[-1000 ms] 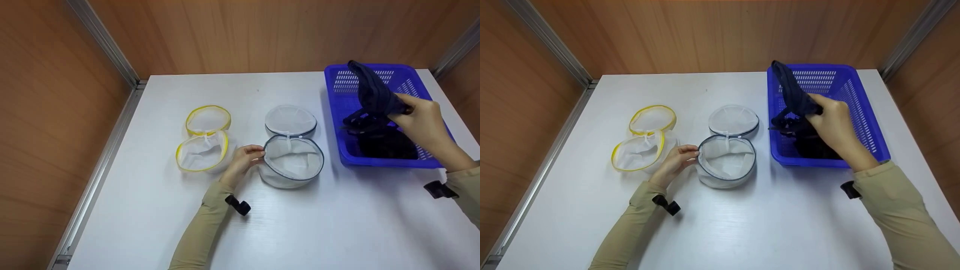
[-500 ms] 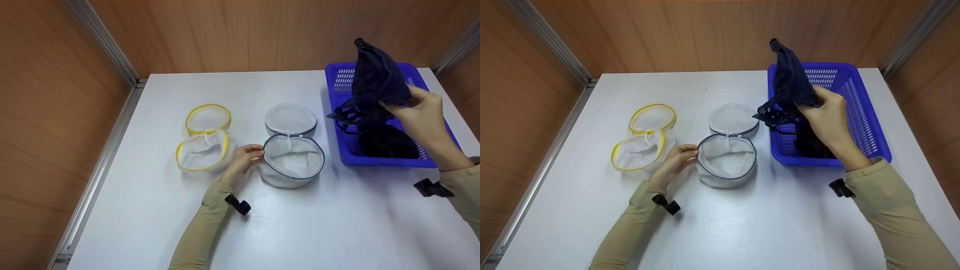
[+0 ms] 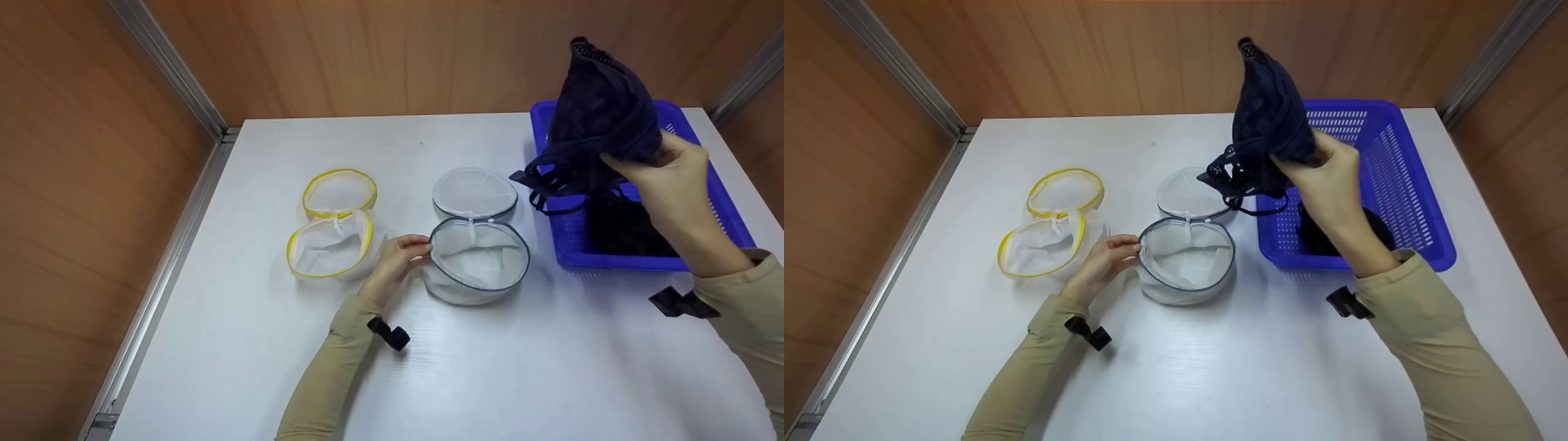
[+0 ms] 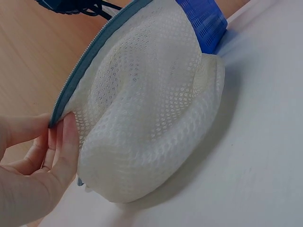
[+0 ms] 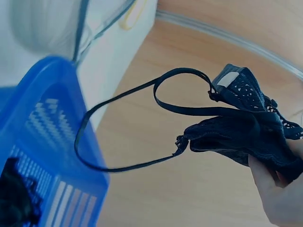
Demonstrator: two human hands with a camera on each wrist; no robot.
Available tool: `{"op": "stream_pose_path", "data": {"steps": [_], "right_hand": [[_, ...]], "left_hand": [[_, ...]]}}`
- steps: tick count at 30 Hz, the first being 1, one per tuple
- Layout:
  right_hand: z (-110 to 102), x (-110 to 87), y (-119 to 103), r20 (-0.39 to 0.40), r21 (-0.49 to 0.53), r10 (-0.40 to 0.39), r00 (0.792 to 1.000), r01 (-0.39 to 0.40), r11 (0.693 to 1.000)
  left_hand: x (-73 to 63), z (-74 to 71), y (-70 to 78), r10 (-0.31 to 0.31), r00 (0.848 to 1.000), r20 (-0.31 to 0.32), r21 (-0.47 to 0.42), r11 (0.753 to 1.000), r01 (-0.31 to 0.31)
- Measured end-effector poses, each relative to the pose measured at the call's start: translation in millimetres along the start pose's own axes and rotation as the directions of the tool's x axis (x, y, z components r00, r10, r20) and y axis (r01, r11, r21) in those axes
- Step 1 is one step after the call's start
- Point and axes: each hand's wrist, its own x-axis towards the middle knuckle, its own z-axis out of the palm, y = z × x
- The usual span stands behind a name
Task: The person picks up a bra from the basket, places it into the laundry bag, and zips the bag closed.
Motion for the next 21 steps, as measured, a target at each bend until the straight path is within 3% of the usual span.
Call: {"op": "stream_pose_path", "data": {"steps": [5,12,18,21], "right_hand": [[9.4,-4.7,-0.8,-0.002,0.207,0.083,0.997,-0.081,0.975],[20.6,-15.4,7.1,0.065,0.401,0.218,0.974,-0.226,0.888],[30.5,-26.6,19.1,0.092,0.457,0.303,0.949,-0.31,0.834],[35.1,-31.9,26.5,0.091,0.447,0.317,0.944,-0.323,0.834]], "left_hand": [[-0.6,-1.4,-1.3,-0.002,1.0,0.003,-0.025,1.0,0.002],[-1.6,-1.0,-1.0,-0.002,1.0,0.009,-0.044,0.999,0.003],[-2.3,-0.7,-0.6,-0.007,1.0,0.0,-0.044,0.999,0.007],[-2.8,-1.1,-0.3,-0.013,1.0,0.002,-0.049,0.999,0.013]]}}
